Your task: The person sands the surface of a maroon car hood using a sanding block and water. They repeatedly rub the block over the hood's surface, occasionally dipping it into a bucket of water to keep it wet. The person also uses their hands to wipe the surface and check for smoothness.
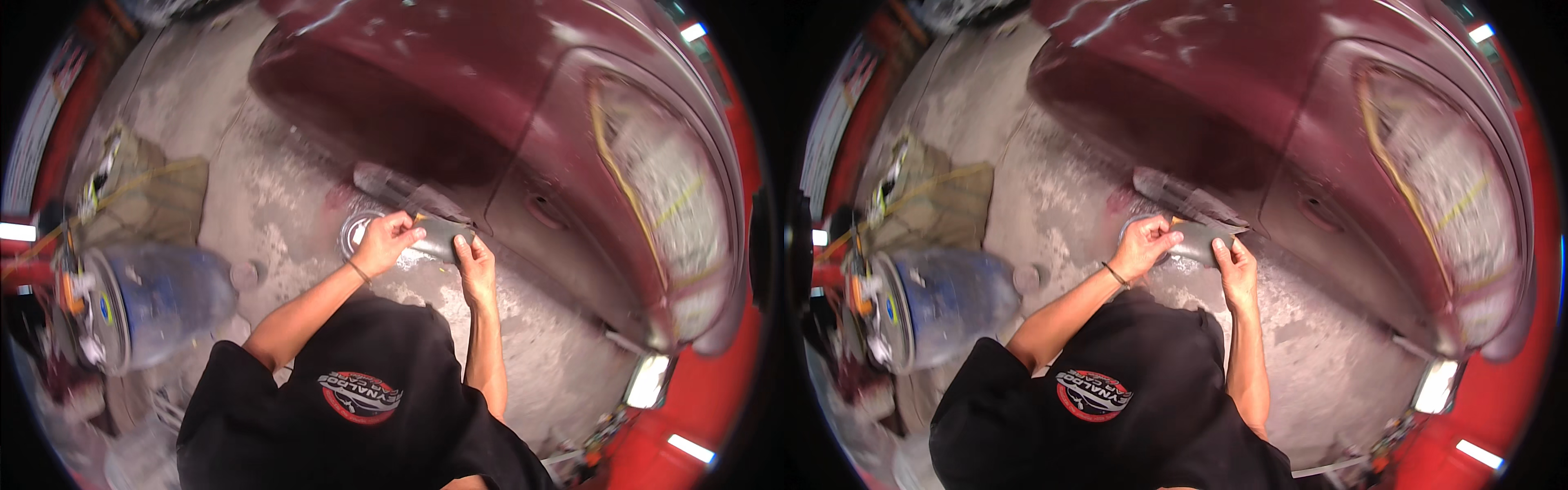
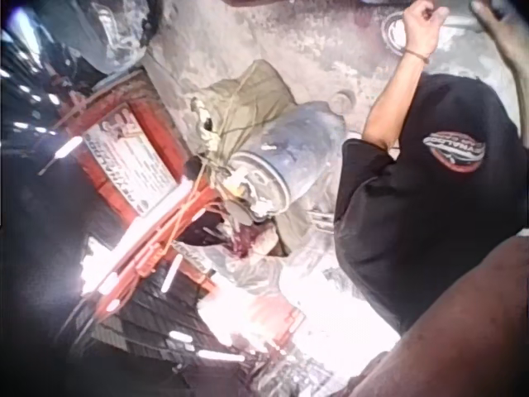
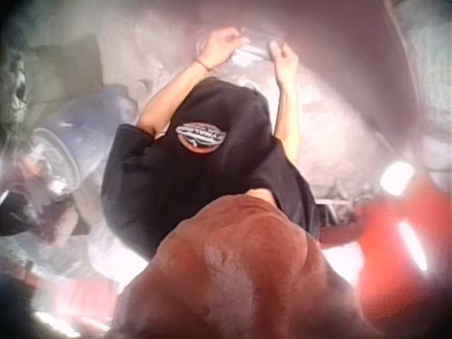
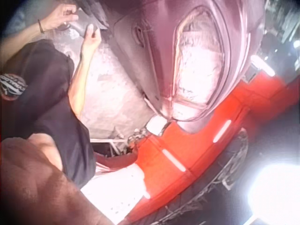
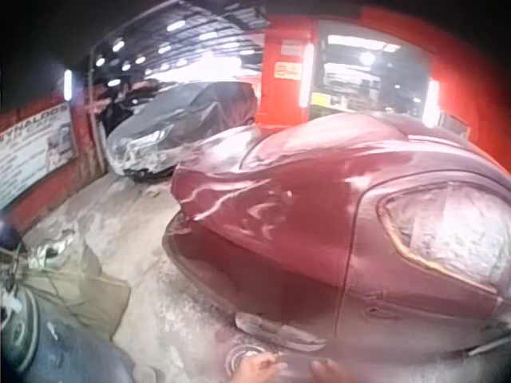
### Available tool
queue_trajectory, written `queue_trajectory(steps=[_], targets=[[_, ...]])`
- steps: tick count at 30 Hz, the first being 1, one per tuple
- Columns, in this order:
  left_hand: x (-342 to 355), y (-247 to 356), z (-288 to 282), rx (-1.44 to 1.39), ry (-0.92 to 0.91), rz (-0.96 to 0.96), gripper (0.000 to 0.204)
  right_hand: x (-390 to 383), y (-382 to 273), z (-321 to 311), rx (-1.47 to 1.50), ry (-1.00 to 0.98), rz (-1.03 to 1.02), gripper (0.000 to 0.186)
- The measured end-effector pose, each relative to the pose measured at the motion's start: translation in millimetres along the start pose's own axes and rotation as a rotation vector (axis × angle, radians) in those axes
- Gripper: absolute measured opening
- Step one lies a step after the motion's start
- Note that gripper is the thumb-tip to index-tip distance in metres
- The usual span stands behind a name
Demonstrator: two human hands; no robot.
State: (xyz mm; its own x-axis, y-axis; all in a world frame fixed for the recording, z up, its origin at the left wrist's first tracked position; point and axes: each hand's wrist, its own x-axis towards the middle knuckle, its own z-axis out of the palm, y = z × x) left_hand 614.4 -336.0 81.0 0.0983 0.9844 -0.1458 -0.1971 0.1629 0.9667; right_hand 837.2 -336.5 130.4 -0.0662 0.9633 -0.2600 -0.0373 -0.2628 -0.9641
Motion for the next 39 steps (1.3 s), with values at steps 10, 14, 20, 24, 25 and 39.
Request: queue_trajectory(steps=[10, 14, 20, 24, 25, 39], targets=[[-46.1, -7.5, -54.6, -0.417, 0.131, -0.103, 0.053, 105.4, 40.0, 67.3, -0.292, -0.635, 0.228, 0.018], [-72.1, -52.7, -28.9, -0.665, 0.465, -0.223, 0.056, 117.9, 93.2, 86.6, -0.397, -0.845, 0.324, 0.022], [-82.9, -163.5, 0.1, -1.327, 0.599, -0.152, 0.058, 152.6, 226.0, 59.3, -0.395, -1.06, 0.517, 0.025], [-79.8, -269.5, -7.4, -1.133, 0.728, -0.34, 0.051, 176.0, 310.7, 55.6, -0.547, -1.166, 0.654, 0.029], [-75.4, -294.9, -6.5, -1.077, 0.803, -0.375, 0.05, 186.5, 340.8, 54.5, -0.643, -1.219, 0.638, 0.024], [-62.3, -477.0, 14.5, -0.868, 1.205, -0.303, 0.053, 284.0, 668.6, 111.7, -1.221, -0.914, 0.144, 0.051]])
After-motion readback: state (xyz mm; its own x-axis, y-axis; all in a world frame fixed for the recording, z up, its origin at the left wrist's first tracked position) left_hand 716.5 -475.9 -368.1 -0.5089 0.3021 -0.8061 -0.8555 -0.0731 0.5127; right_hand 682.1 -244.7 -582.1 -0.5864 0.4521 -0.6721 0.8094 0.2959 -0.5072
